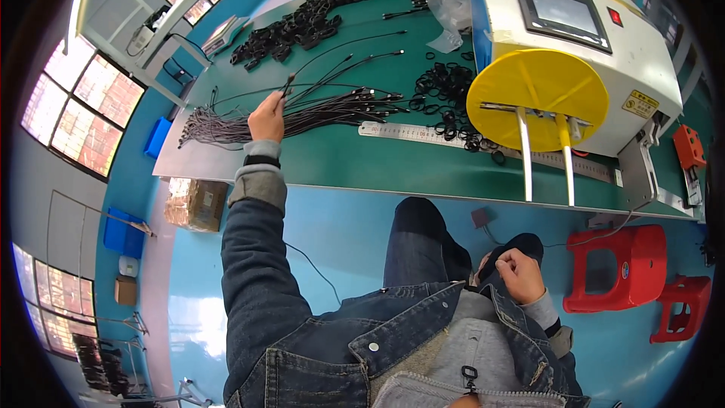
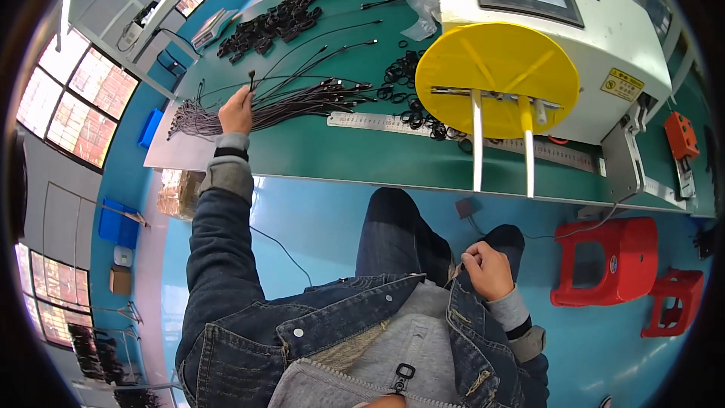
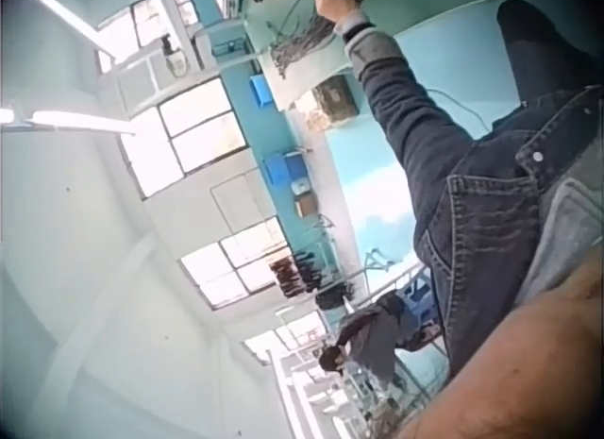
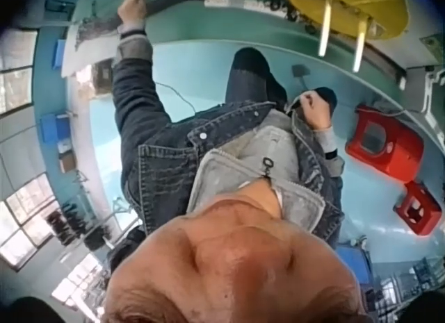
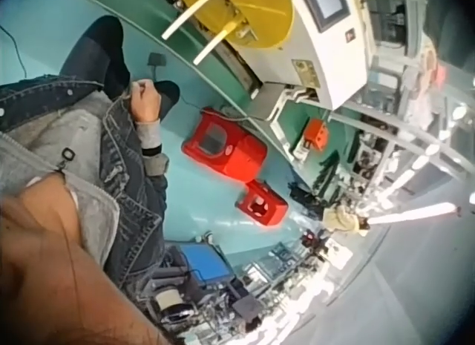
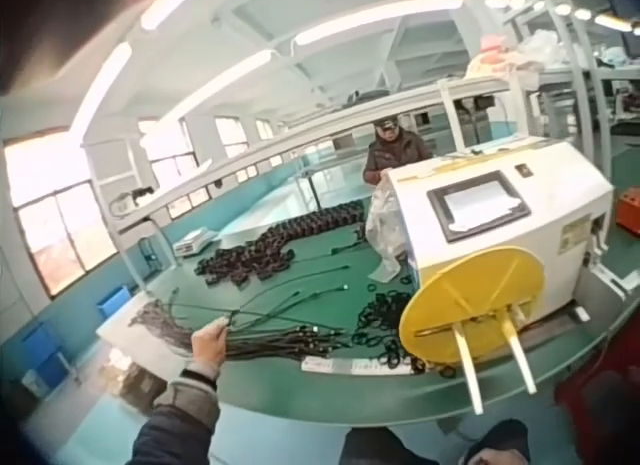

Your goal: The person picks up a cable, winds it around the spindles of a machine, and removes the coiled cable. They then secure the coil with a tie and repeat the process for several more cables.

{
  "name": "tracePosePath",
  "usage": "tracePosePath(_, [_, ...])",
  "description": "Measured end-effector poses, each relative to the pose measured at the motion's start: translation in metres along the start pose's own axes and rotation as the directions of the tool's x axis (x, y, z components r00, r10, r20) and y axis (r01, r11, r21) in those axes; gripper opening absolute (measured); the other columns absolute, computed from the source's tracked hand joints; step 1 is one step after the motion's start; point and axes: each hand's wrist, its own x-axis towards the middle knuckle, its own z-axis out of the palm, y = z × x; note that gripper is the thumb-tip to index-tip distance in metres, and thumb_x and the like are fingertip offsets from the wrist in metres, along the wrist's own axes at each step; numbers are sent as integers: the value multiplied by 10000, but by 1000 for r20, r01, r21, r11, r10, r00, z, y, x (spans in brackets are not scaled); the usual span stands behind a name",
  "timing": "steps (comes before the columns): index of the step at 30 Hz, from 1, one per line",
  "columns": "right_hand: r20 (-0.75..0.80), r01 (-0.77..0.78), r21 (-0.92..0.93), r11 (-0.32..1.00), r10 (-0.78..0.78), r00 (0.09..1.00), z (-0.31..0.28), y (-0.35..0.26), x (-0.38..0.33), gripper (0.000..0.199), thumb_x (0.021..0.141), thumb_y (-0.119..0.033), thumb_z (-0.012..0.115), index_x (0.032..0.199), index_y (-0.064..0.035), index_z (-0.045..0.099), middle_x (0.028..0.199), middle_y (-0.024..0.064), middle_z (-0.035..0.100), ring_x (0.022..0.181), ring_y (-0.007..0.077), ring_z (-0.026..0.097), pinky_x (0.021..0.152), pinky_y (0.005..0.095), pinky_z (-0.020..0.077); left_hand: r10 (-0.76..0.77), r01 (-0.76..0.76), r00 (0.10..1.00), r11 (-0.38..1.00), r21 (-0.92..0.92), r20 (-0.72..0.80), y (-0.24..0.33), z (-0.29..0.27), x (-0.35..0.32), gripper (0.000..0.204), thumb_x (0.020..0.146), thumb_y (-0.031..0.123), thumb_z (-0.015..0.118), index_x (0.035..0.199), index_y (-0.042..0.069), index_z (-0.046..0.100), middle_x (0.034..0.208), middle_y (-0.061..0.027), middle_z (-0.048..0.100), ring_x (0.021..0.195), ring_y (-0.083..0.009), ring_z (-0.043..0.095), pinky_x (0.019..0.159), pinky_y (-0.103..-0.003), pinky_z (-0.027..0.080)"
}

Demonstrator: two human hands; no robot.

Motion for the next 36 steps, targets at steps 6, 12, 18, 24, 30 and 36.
tracePosePath(6, [-19, 63, -23, 998, -63, 998, -3, 19, -13, 112, 815, -96, 548, 780, 9, 559, 586, 24, 556, 530, 76, 522, 482, 222, 399, -29, 19, 992, 997, 81, 124, 39, -21, -9, 145, 818, 175, 562, 920, 92, 625, 855, -110, 635, 794, -284, 607, 723, -363, 486])
tracePosePath(12, [-229, 136, 119, 984, -107, 968, -11, 11, -26, 142, 845, -103, 533, 929, 10, 550, 744, 47, 574, 617, 74, 514, 533, 210, 407, 199, -214, 977, 879, -426, -81, 163, -72, 15, 89, 758, 38, 577, 847, 41, 571, 737, -100, 567, 629, -289, 555, 591, -360, 462])
tracePosePath(18, [-295, 514, -743, 429, -899, 323, -50, -105, -28, 344, 817, -152, 619, 1090, 33, 521, 1044, 172, 554, 805, 233, 528, 638, 292, 454, 519, -335, 850, 669, -663, 95, 252, -114, -11, 144, 697, -11, 605, 834, 20, 572, 655, -98, 500, 561, -255, 522, 478, -332, 417])
tracePosePath(24, [-113, 482, -830, 281, -931, 347, -81, -130, -16, 330, 675, -9, 686, 989, 23, 588, 1001, 182, 577, 822, 307, 568, 637, 323, 479, 635, -281, 763, 490, -825, 118, 322, -136, 4, 149, 699, -21, 617, 843, 7, 592, 628, -96, 502, 530, -240, 507, 470, -301, 399])
tracePosePath(30, [-404, 360, -794, 489, -868, 287, -100, -117, 15, 280, 666, 34, 675, 938, 8, 613, 912, 167, 606, 772, 296, 608, 595, 324, 485, 460, -138, 869, 577, -805, 180, 356, -102, 34, 136, 726, 0, 637, 858, -11, 608, 632, -94, 539, 546, -181, 524, 502, -252, 409])
tracePosePath(36, [-640, 363, -553, 750, -661, 391, -87, -79, 66, 121, 735, -21, 659, 842, -4, 605, 717, 134, 594, 593, 264, 585, 529, 297, 466, 204, 286, 892, 435, -854, 403, 349, -37, 26, 84, 794, 27, 610, 859, -26, 602, 700, -35, 588, 612, -85, 520, 570, -201, 427])
